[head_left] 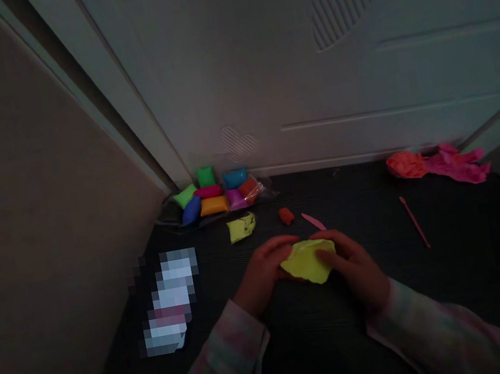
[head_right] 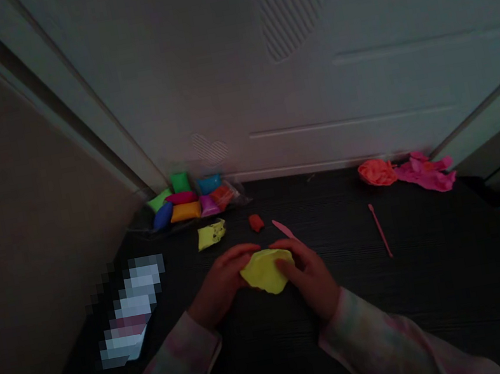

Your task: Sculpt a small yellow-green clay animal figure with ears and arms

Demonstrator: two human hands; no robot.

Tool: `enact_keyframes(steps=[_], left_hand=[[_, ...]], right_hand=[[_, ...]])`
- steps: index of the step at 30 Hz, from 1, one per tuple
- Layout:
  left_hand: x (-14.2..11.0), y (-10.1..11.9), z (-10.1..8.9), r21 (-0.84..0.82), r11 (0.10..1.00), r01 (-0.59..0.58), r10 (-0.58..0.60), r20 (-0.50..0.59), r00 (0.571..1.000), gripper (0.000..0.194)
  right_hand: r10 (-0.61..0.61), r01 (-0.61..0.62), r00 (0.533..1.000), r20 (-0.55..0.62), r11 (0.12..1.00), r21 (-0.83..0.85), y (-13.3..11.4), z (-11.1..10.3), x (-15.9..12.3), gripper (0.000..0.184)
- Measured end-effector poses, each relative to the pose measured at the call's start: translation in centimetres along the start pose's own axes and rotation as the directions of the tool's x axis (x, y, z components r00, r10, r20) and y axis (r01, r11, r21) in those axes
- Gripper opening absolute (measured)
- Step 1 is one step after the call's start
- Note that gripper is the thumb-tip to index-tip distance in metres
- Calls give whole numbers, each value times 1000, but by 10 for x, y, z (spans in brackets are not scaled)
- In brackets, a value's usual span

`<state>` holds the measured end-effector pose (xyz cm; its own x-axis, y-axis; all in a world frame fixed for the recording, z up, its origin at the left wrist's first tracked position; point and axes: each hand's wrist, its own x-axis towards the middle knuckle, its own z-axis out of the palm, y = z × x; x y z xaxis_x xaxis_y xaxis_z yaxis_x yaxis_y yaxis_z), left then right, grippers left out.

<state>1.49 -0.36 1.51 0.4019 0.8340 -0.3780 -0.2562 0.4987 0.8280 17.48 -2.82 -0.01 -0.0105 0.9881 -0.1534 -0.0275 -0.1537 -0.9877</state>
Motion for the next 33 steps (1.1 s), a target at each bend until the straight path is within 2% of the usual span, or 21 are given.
enact_keyframes(steps=[4, 8, 10, 13, 17, 21, 25, 29, 33], left_hand=[[-2, 2, -1, -45, 997, 62, -60, 43, 997, 35], [-3, 0, -2, -15, 998, 66, -65, 50, 997, 35], [-4, 0, -3, 21, 998, 66, -67, 60, 996, 35], [-5, 0, -3, 98, 994, 44, -51, 77, 996, 33], [-7, 2, -1, 171, 985, -9, -1, 58, 998, 30], [-6, 3, 4, 332, 943, -26, 46, -54, 997, 32], [-5, 4, 7, 532, 842, -96, 169, -91, 981, 22], [-4, 6, 6, 499, 864, -64, 153, -138, 979, 18], [-1, 4, 4, 389, 918, -70, 147, -173, 974, 16]], right_hand=[[58, -68, 997, 57, 980, 188, -1, -8, -5, 24], [21, -59, 990, 140, 961, 271, -3, -13, -7, 27], [-3, -19, 995, 103, 978, 209, -6, -13, -8, 28], [-24, 24, 998, 53, 1000, 0, -11, -9, -9, 28], [-51, 65, 997, 59, 960, -272, -13, -3, -7, 25], [-84, 103, 994, 74, 943, -316, -11, -2, -3, 22], [-44, 61, 997, 69, 961, -270, -12, 0, -1, 18], [55, -43, 996, 65, 984, -174, -16, 0, 2, 17], [150, -153, 985, 90, 988, 32, -14, 0, 8, 21]])
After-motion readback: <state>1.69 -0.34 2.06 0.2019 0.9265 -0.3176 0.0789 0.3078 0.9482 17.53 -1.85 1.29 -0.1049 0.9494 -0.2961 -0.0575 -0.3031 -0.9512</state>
